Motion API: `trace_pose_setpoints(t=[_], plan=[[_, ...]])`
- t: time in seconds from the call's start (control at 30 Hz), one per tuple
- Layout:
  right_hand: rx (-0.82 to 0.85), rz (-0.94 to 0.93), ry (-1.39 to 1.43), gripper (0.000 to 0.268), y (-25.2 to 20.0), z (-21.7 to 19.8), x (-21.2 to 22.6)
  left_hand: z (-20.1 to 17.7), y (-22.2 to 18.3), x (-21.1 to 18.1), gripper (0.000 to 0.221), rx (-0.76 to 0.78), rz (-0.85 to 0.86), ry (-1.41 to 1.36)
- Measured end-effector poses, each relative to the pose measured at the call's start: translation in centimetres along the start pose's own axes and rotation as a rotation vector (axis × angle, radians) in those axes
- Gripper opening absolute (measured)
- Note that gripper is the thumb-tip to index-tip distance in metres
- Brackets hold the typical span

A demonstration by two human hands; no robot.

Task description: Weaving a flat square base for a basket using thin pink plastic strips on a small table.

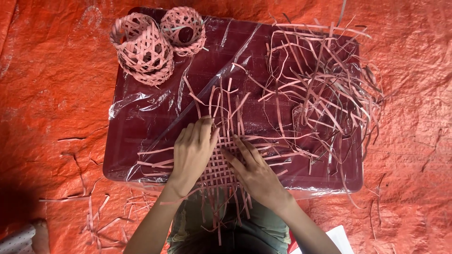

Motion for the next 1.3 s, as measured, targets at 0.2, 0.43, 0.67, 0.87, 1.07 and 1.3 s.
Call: trace_pose_setpoints(t=[0.2,0.43,0.67,0.87,1.07,1.3], plan=[[-0.012,-0.075,0.207,0.037,0.0,-4.5,1.4,-0.8,0.4,-0.4,0.03,0.108,-0.042,-0.088],[-0.499,0.397,0.015,0.003,-1.9,-8.2,-6.1,1.3,-1.5,0.4,0.023,0.051,-0.124,-0.22],[-0.256,0.462,-0.04,0.021,-0.4,-2.2,-11.5,3.0,-2.5,0.7,0.021,-0.053,-0.105,-0.219],[-0.395,0.52,0.309,0.01,0.3,-6.0,-9.2,3.4,-2.8,1.0,0.018,-0.145,-0.099,-0.288],[-0.633,0.465,0.687,0.021,0.7,-9.4,-7.9,2.8,-2.3,0.8,0.015,-0.162,-0.081,-0.374],[-0.819,0.338,1.182,0.02,0.3,-9.7,-6.6,1.4,-1.1,0.8,0.015,-0.236,0.13,-0.185]])
Point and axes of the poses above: each hand's wrist, its own y-axis towards the middle knuckle, its own z-axis out of the palm, x = y × z, the point moved 1 cm from there along y, towards the middle knuckle, and after that the axes turned 6 degrees about -z, right-handed, at the moved point
